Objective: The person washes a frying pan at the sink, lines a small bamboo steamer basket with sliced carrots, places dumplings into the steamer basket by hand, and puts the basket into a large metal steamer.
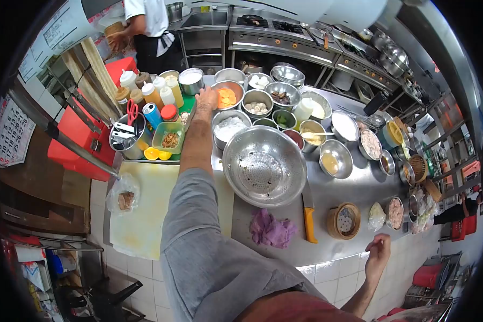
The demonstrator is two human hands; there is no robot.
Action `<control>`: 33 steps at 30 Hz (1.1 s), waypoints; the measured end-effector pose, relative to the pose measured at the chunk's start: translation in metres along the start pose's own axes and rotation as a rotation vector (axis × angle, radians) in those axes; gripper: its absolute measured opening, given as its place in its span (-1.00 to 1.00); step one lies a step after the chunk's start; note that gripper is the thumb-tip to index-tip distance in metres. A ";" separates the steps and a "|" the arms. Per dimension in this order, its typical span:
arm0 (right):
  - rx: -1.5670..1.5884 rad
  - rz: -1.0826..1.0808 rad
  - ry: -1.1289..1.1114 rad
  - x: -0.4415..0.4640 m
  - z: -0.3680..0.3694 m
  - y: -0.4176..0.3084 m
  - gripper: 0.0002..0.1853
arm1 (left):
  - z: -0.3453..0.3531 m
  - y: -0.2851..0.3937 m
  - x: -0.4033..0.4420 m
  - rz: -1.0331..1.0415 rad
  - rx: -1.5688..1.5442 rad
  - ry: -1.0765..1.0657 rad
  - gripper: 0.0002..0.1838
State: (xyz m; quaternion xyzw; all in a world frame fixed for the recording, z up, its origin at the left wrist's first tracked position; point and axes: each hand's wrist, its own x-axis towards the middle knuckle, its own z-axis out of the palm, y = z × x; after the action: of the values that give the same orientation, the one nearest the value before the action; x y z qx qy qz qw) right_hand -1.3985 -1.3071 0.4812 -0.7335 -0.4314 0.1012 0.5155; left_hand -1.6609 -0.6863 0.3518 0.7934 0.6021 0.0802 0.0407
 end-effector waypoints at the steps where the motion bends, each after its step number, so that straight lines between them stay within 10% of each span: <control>1: 0.033 0.091 0.030 -0.005 -0.001 0.004 -0.68 | 0.001 0.000 -0.001 0.027 0.083 -0.063 -0.68; 15: 0.014 0.171 0.054 -0.007 0.020 0.019 -0.61 | 0.033 -0.018 0.038 0.250 -0.423 0.250 -0.78; 18: 0.049 0.219 0.010 -0.011 0.022 0.021 -0.58 | 0.027 -0.007 0.041 -0.219 -1.540 -0.148 -0.82; 21: 0.087 0.253 0.030 -0.015 0.022 0.018 -0.57 | 0.021 -0.004 0.034 -0.367 -2.201 -0.069 -0.80; 33: 0.110 0.224 0.051 -0.028 0.018 0.037 -0.62 | 0.034 0.002 0.044 -0.182 -0.859 0.359 -0.75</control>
State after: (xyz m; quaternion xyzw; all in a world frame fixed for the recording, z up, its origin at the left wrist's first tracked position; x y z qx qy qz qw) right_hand -1.4068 -1.3190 0.4330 -0.7499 -0.3275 0.1629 0.5512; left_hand -1.6417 -0.6436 0.3225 0.6222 0.5789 0.4541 0.2674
